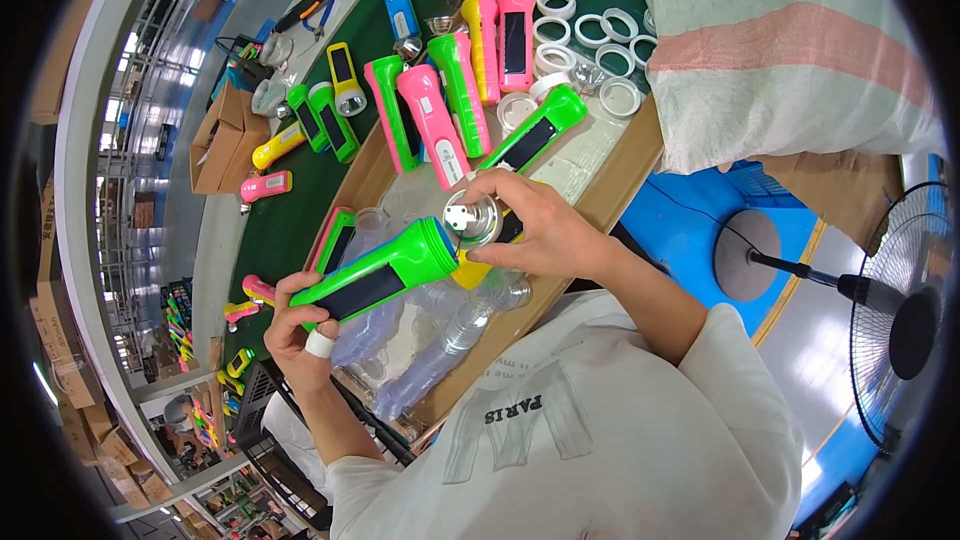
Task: Assembling components of colorful solar-powered flashlights at a production line workstation.
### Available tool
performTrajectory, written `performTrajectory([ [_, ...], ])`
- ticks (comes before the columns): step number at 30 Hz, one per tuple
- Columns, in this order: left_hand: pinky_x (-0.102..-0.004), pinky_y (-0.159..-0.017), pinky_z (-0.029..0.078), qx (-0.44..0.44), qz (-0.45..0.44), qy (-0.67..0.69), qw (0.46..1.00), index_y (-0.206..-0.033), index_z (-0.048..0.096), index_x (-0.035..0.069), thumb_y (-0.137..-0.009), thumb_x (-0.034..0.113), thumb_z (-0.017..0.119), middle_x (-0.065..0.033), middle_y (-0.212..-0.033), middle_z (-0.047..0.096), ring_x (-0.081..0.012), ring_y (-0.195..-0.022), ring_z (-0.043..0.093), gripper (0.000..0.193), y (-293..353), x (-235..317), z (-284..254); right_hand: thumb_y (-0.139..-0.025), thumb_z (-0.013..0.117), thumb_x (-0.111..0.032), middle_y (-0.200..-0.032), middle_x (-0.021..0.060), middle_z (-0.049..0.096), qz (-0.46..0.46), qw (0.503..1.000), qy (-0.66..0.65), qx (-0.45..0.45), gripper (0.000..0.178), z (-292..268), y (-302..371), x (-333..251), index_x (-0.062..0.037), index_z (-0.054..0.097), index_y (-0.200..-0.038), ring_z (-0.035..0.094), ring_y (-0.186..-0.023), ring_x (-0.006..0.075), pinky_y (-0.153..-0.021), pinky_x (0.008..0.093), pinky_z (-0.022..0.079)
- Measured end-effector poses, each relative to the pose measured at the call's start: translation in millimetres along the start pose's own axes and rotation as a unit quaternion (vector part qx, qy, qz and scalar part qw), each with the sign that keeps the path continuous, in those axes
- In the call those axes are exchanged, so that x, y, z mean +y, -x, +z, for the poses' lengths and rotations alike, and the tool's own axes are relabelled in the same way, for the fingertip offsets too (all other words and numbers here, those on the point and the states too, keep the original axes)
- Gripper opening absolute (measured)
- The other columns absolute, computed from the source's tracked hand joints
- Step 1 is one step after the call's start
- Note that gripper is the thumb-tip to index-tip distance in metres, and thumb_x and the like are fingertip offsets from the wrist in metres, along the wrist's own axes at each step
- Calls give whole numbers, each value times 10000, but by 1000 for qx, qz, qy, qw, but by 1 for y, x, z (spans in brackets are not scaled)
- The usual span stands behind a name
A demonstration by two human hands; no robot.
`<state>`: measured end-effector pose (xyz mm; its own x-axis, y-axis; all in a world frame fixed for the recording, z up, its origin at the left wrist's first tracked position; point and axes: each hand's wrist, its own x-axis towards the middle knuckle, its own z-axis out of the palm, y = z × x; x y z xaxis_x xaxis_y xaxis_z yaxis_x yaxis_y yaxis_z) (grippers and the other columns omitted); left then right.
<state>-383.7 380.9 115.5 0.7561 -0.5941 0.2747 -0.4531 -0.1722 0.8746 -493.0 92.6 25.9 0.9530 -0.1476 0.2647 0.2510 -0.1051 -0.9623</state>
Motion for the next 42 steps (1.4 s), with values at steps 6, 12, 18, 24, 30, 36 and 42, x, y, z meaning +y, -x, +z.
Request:
performTrajectory([
  [6,-360,-871,452,7,4,21,1000,-812,682,26,-627,-23,766,-169,-1083,616,-260,-1010,582,209,-1,1,4,-715,722,7,-1171,98,525,28,994,-109,8,592,2,4,-4,-78,470,-1244,551,-1123,209,-926,336,473],
  [12,-352,-881,428,28,20,-23,999,-815,683,38,-637,2,774,-155,-1065,631,-248,-988,580,203,-4,5,6,-748,690,76,-1327,105,420,56,992,-110,-33,657,1,3,-7,-51,401,-1325,442,-1258,219,-1044,372,375],
  [18,-335,-829,459,-7,46,-97,994,-903,667,35,-661,2,767,-148,-1063,636,-244,-950,591,264,-17,23,18,-750,732,-49,-1245,167,520,-28,983,173,-60,686,-1,0,-19,-43,392,-1345,524,-1178,301,-978,387,438],
  [24,-365,-791,523,-80,143,-184,969,-971,648,15,-700,16,768,-164,-1075,635,-303,-946,642,296,-22,34,28,-741,765,-142,-1217,213,540,21,955,261,-137,698,-9,0,-24,-50,404,-1331,558,-1085,397,-887,428,479],
  [30,-342,-876,497,-90,-86,47,991,-1208,553,9,-706,19,790,-146,-1140,625,-248,-1015,628,556,0,8,30,-765,766,-150,-1209,181,568,-23,988,93,-120,673,-21,4,-26,-38,422,-1332,585,-1090,340,-886,406,485],
  [36,-298,-920,453,-269,-321,220,881,-1337,495,13,-690,27,771,-87,-1182,619,-153,-1054,598,704,35,-17,46,-846,677,-194,-1078,161,554,-133,984,21,-119,437,9,13,-18,-29,544,-1229,556,-964,326,-847,377,448],
  [42,-335,-788,537,-219,84,-200,951,-1287,545,48,-611,-23,701,-157,-1142,632,-269,-966,649,697,16,9,64,-966,457,-267,-939,121,609,98,987,-128,18,298,25,10,-17,-18,622,-976,589,-873,212,-799,332,462],
])
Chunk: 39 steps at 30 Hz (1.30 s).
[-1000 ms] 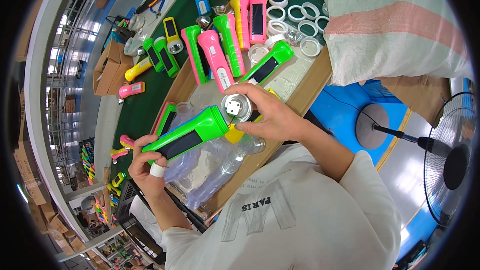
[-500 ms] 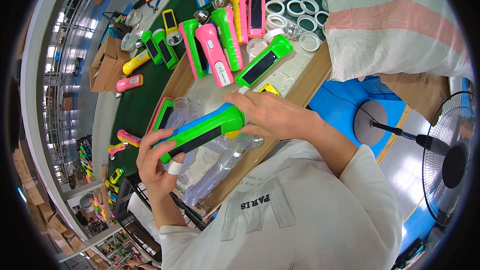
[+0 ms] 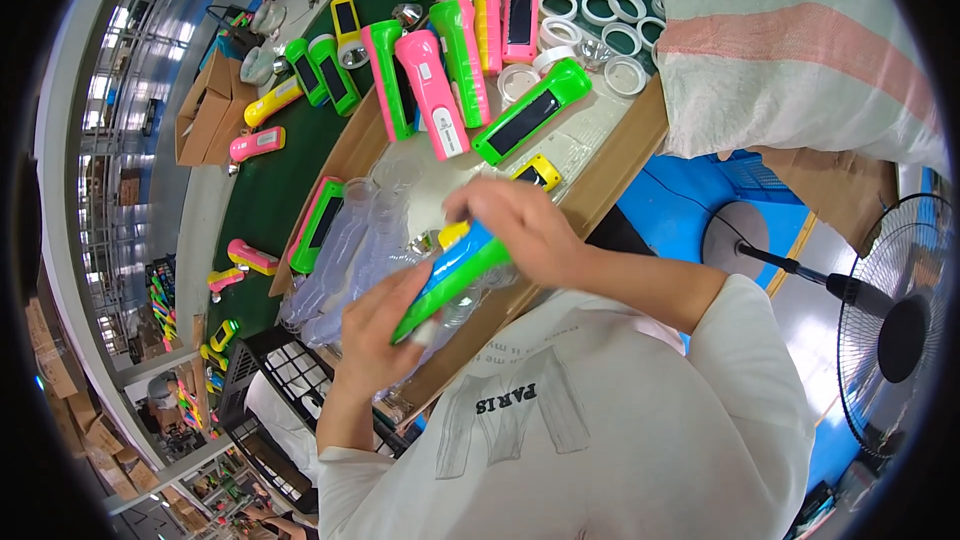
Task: Assembling components of colorful solar-powered flashlights at a production line workstation.
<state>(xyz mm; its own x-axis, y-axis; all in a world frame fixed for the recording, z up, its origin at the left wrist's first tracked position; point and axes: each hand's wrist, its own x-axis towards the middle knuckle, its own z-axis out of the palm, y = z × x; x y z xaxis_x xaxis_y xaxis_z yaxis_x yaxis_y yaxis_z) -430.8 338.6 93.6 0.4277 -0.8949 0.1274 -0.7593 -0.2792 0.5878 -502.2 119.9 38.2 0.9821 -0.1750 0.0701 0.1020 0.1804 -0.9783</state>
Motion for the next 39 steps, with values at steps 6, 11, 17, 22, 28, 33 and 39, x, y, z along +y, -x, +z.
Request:
performTrajectory([
  [6,-337,-751,542,1,-38,-17,999,-1283,537,60,-660,17,736,-158,-1094,651,-269,-899,667,655,-4,-11,11,-977,437,-324,-1056,125,615,138,982,-128,-12,381,-12,-15,8,-1,580,-1121,588,-967,191,-901,315,448],
  [11,-275,-802,492,-108,-182,338,917,-1228,578,43,-726,71,776,-96,-1002,686,-142,-858,647,540,-13,-12,-1,-980,433,-384,-1118,151,569,-152,972,130,-127,454,-34,11,-7,2,543,-1192,576,-1018,241,-912,353,429],
  [17,-307,-759,525,-39,-119,210,970,-1184,587,3,-724,56,755,-141,-994,681,-226,-831,672,493,-29,0,9,-987,294,-508,-1176,159,579,45,994,-98,-17,621,-29,4,-9,34,551,-1148,568,-1068,215,-980,361,426],
  [22,-363,-713,553,63,131,25,989,-1141,593,-60,-697,52,728,-190,-1035,671,-315,-841,684,478,-20,-13,18,-958,423,-388,-1087,162,613,-222,943,246,-32,447,-22,21,-27,0,612,-1076,604,-1033,286,-914,372,489],
  [28,-292,-774,517,-174,-158,534,813,-1174,617,-18,-707,55,777,-142,-1007,685,-201,-889,678,499,-1,-18,2,-903,495,-298,-1001,114,658,-347,874,297,-164,284,-7,22,-76,-74,668,-917,643,-951,301,-787,399,543],
  [33,-384,-718,551,7,-5,-98,995,-1206,561,-4,-650,-19,717,-184,-993,658,-367,-851,647,578,-43,-12,24,-973,439,-386,-1004,118,640,300,945,-127,7,415,-39,-40,42,-10,601,-1040,616,-910,231,-806,319,487],
  [39,-289,-828,505,-37,-240,376,894,-1203,588,-3,-730,75,782,-152,-1068,672,-183,-972,654,517,-22,-15,11,-999,377,-419,-1070,155,611,-166,965,188,-79,485,-34,-11,-5,-9,569,-1172,603,-972,211,-894,358,452],
])
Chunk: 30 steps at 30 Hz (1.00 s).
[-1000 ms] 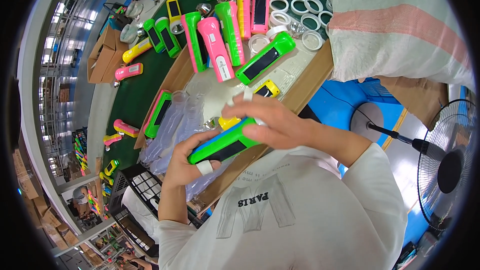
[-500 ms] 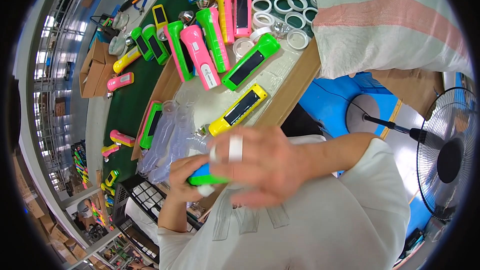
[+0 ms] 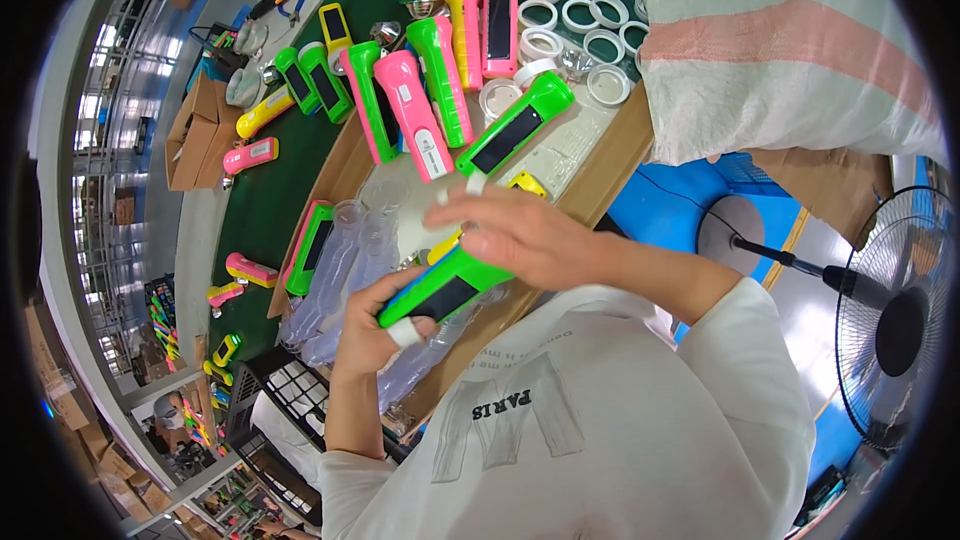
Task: Assembling components of colorful solar-powered flashlights at a production line workstation.
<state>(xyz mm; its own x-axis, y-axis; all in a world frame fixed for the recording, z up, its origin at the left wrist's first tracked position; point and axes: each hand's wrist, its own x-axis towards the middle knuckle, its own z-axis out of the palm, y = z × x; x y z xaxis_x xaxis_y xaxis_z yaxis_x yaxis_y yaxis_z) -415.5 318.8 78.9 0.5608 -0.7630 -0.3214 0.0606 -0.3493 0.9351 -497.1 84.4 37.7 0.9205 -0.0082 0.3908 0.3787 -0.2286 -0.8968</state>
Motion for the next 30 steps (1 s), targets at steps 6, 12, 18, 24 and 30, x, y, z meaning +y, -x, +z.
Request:
performTrajectory([
  [6,-352,-615,517,81,301,-511,801,-1175,606,44,-539,-3,717,-139,-1160,625,-263,-731,599,648,-31,0,24,-975,404,-389,-868,104,648,397,880,-243,96,469,-6,-4,41,1,653,-900,614,-861,175,-822,303,453],
  [12,-323,-793,521,30,107,-67,992,-1160,610,22,-686,33,777,-152,-1055,661,-249,-931,665,503,-10,-4,8,-997,357,-315,-1189,158,561,14,1000,1,-2,444,-21,1,-18,31,491,-1239,589,-1035,270,-951,358,419],
  [18,-371,-731,536,94,285,-454,839,-1196,578,27,-581,-5,735,-158,-1108,643,-321,-892,641,636,-37,1,27,-999,372,-384,-945,94,607,310,930,-153,122,436,-12,4,28,-8,589,-1041,551,-914,171,-859,328,429],
  [24,-326,-774,528,11,96,-30,995,-1173,585,7,-733,61,763,-196,-1046,651,-294,-875,672,478,-21,-12,18,-990,378,-410,-993,86,595,19,995,56,77,459,-12,12,1,-13,597,-1061,553,-909,170,-855,320,434],
  [30,-392,-705,539,129,243,-324,905,-1166,572,-26,-743,83,743,-213,-1001,648,-356,-848,658,469,-44,-14,41,-994,368,-353,-925,84,605,284,950,-65,112,424,-17,-4,27,-13,619,-965,553,-894,170,-833,304,437],
])
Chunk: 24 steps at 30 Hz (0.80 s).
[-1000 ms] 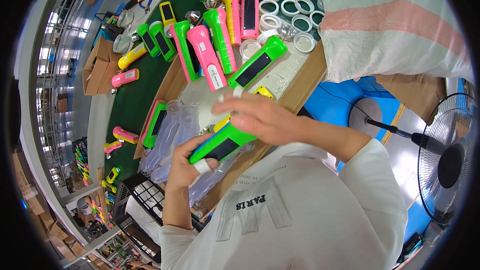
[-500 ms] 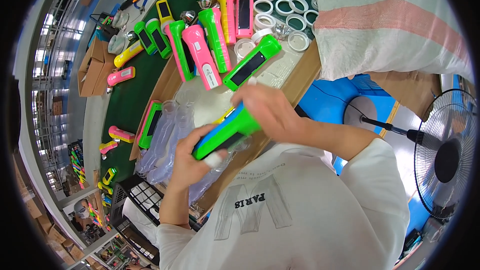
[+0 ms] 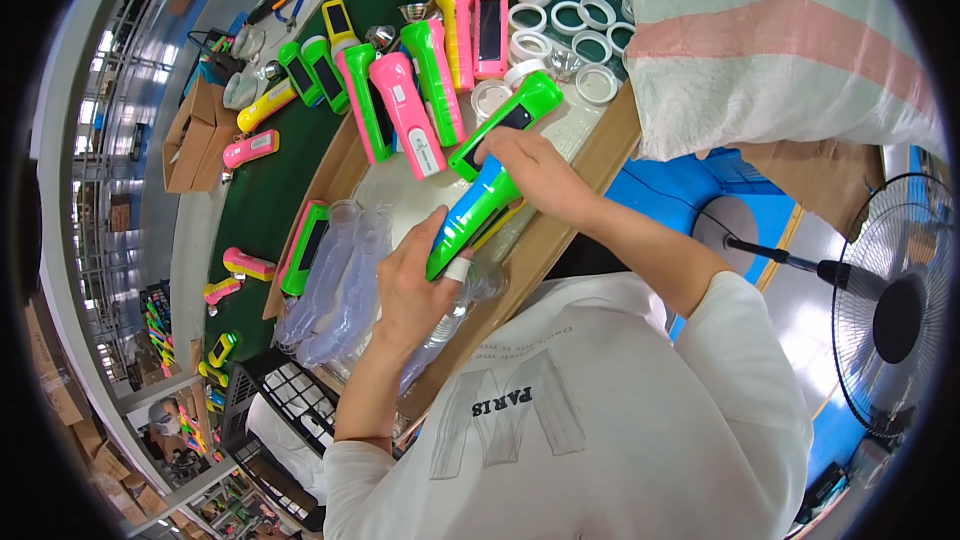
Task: Assembling components of colorful solar-powered flashlights at a production line workstation.
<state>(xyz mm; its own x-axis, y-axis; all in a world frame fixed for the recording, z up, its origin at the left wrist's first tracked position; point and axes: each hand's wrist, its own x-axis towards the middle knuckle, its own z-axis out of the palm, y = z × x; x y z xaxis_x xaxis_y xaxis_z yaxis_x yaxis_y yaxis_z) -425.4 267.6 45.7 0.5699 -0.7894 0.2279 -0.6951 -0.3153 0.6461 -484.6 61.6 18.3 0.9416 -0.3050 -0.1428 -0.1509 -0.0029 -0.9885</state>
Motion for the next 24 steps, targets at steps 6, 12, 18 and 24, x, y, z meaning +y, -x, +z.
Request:
performTrajectory([
  [6,-315,-589,525,-67,-344,692,632,-1252,507,-6,-822,261,732,-178,-964,658,-231,-715,641,554,22,-12,-3,-962,461,-487,-1305,105,477,-23,914,-374,-153,628,-5,12,-12,-58,355,-1409,466,-1221,207,-1000,385,403],
  [12,-275,-623,496,-68,-345,600,718,-1291,446,6,-885,582,541,-137,-956,644,-185,-728,618,711,51,9,19,-902,632,-345,-1222,122,540,6,884,-452,-118,511,30,22,-8,-96,438,-1305,538,-1185,286,-973,446,472],
  [18,-279,-724,497,-60,-307,340,887,-1223,448,6,-727,99,784,-45,-874,587,-147,-754,587,606,42,30,9,-888,651,-243,-1120,126,573,-40,918,-387,-71,297,49,26,-28,-97,495,-1095,582,-1113,288,-980,457,478],
  [24,-257,-536,432,-210,-241,799,509,-1202,431,29,-710,110,718,-77,-783,556,-144,-602,536,576,70,36,12,-782,717,-298,-1065,151,580,-21,845,-513,-151,316,58,31,-33,-135,456,-852,623,-998,293,-888,409,510],
])
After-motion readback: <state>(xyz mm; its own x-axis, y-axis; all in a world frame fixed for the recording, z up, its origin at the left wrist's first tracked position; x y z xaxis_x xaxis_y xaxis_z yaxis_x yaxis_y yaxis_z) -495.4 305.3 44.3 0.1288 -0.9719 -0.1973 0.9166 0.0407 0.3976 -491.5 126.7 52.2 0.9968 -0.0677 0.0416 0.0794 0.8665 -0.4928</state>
